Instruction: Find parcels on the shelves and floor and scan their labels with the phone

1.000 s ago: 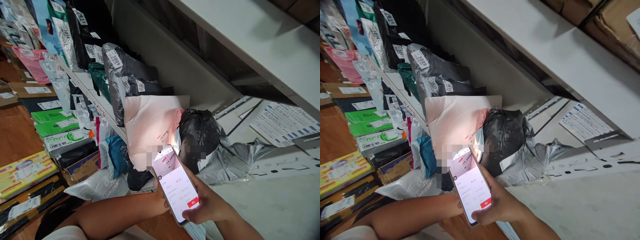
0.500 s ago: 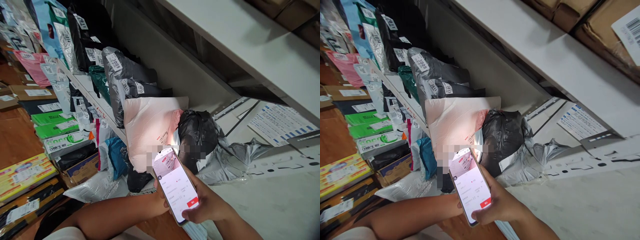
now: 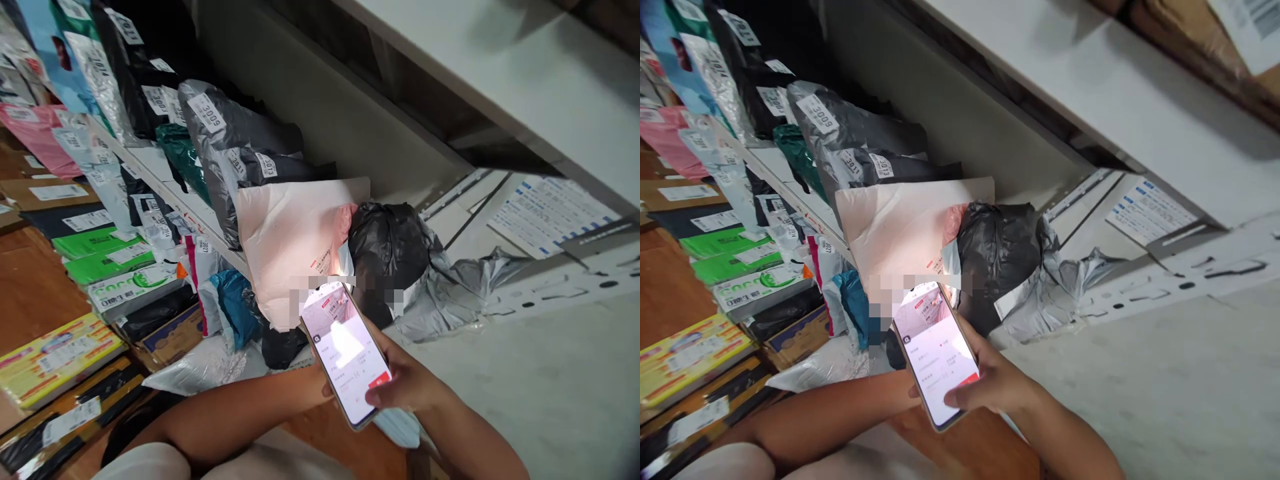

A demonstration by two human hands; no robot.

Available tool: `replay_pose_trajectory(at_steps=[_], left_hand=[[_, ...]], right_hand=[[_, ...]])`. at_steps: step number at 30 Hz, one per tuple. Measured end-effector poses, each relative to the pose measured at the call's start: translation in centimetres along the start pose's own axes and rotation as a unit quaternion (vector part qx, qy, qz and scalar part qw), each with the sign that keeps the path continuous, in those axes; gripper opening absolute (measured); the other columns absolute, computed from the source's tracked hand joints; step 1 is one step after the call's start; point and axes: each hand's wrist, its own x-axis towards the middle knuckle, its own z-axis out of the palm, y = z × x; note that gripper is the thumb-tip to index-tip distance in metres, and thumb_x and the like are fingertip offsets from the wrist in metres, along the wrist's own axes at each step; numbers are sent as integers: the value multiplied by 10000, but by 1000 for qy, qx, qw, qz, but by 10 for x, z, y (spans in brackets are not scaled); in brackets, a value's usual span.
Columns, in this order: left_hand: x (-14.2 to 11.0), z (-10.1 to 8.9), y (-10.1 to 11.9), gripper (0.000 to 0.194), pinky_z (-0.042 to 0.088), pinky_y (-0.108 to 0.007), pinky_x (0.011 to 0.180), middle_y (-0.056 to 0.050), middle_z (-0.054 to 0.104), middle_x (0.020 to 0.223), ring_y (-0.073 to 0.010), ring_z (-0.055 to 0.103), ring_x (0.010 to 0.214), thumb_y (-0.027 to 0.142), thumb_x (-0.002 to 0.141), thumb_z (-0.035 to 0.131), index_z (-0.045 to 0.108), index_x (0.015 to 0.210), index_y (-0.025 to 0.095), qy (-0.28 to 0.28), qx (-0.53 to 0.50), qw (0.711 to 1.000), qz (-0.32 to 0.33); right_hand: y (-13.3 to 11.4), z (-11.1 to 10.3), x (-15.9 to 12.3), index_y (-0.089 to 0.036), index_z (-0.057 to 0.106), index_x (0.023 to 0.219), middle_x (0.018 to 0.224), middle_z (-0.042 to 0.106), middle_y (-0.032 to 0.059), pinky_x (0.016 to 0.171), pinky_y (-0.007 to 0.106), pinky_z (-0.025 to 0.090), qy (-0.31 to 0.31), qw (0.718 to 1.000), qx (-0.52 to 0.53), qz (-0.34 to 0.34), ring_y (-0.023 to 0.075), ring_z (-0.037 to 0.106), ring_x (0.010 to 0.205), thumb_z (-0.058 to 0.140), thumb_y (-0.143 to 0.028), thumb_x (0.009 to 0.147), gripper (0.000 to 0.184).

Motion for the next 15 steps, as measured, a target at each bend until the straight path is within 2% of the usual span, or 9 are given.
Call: replay_pose_trajectory(at_steps=[1,2,3,4,5,7,8,11,15], left_hand=[[-3,1,13,764,579,-270,834,59,542,1368,-195,598,1150,143,745,425,298,1475,331,-24,251,966,-65],[-3,2,27,763,579,-283,850,72,524,1382,-186,577,1181,156,776,397,233,1492,364,-48,442,888,-117],[-1,3,41,762,579,-334,875,76,525,1379,-194,558,1207,173,794,372,184,1498,392,-73,560,811,-153],[5,4,53,781,566,-412,907,63,530,1373,-222,537,1232,182,784,372,158,1504,395,-99,612,764,-178],[12,6,64,823,539,-469,945,47,524,1378,-242,508,1262,178,754,385,134,1512,376,-128,635,735,-199],[28,10,82,931,477,-538,1006,30,473,1422,-265,450,1312,177,688,406,30,1523,341,-210,683,656,-244],[35,12,88,987,452,-556,1026,20,431,1455,-276,426,1329,177,666,416,-61,1518,325,-246,690,629,-258],[45,18,98,1104,375,-570,1087,1,250,1553,-277,343,1378,158,675,425,-453,1332,292,-284,704,598,-255],[39,22,103,1097,263,-578,1140,54,60,1593,-240,172,1435,125,699,419,-502,1274,285,-218,758,577,-210]], right_hand=[[3,1,2,-312,249,1431,1174,658,114,809,477,496,4,1000,28,-6,320,692,956,768,-135,652,953],[6,2,5,-313,255,1430,1211,643,118,838,494,485,8,998,53,-13,330,682,988,764,-149,653,943],[10,3,7,-312,257,1432,1252,622,123,866,509,472,10,997,72,-19,342,667,1027,763,-159,647,947],[13,5,10,-310,252,1436,1287,601,130,880,517,464,11,996,85,-24,354,649,1061,766,-162,633,965],[17,6,13,-307,242,1442,1310,585,136,879,517,466,9,996,89,-29,363,634,1085,773,-162,614,994],[26,8,17,-300,213,1454,1311,581,139,841,489,488,8,996,83,-42,360,636,1075,788,-166,584,1052],[30,8,18,-300,197,1459,1298,589,134,820,471,497,9,996,77,-50,346,647,1049,793,-174,578,1071],[42,8,19,-296,198,1461,1255,611,107,789,424,508,16,996,64,-67,297,660,991,794,-203,590,1060],[56,7,19,-282,252,1442,1172,649,78,764,374,506,22,995,61,-77,250,655,934,793,-204,595,1007]])
